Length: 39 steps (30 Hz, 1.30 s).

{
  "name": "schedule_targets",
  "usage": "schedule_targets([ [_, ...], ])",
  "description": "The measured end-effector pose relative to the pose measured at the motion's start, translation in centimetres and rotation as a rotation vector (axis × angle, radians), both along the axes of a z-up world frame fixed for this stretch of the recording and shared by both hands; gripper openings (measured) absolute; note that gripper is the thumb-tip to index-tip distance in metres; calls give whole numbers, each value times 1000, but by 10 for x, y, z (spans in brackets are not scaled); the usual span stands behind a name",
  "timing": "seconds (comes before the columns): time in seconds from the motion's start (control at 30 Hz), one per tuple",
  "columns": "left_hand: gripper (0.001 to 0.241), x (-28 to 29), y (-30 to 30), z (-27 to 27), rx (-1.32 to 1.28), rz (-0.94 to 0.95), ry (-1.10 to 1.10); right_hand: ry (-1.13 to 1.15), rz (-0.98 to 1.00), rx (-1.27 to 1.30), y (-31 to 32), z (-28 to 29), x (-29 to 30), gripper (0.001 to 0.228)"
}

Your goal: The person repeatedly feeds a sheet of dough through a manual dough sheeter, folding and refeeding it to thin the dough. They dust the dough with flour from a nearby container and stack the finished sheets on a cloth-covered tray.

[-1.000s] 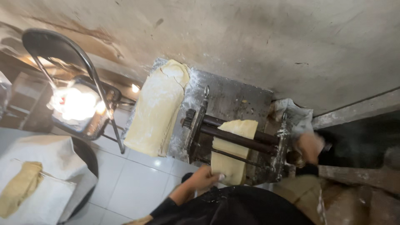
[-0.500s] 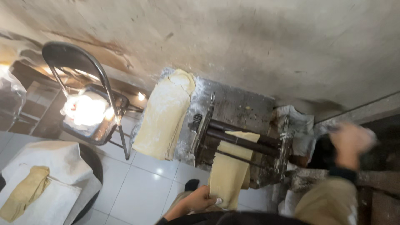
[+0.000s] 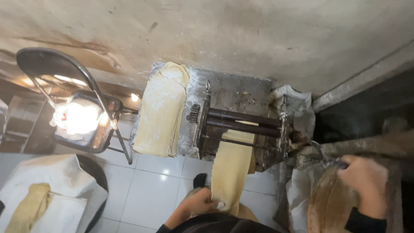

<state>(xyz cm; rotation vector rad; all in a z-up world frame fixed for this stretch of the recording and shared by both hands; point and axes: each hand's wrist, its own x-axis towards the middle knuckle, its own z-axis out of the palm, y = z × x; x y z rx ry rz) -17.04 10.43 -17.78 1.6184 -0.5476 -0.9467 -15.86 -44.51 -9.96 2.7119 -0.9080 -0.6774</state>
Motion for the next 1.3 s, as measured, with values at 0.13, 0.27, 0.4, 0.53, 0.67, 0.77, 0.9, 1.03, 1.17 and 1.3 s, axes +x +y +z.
schedule_targets([
  [0.13, 22, -29, 5, -1, 135, -3, 49, -419, 289, -339, -30, 0, 91, 31],
  [0.27, 18, -34, 8, 17, 34, 16, -68, -286, 202, -224, -36, -49, 211, 38],
  [0.4, 15, -27, 9, 54, -107, -12, -273, -370, 340, -2, -2, -121, 217, 38],
  [0.53, 19, -15, 14, 109, -186, 70, -376, -230, 360, 170, 65, -165, 137, 45],
  [0.67, 15, 10, -1, 160, -279, 19, -524, -201, 330, 291, 74, -128, 7, 55],
  [0.77, 19, 33, -13, 205, -354, 46, -644, -648, 337, 352, 93, -64, -45, 62],
  [0.9, 26, 62, -37, 256, -325, 34, -625, -1005, 337, 1153, 143, 24, -55, 51],
  [1.03, 25, 83, -58, 287, -458, -18, -649, -1072, 641, 1699, 208, 98, -34, 56],
  [1.17, 31, 119, -77, 310, -452, -39, -433, -1139, 512, 1730, 234, 163, 13, 49],
  [1.3, 46, 156, -97, 323, -373, 119, -233, -1157, 282, 2006, 220, 201, 64, 35],
])
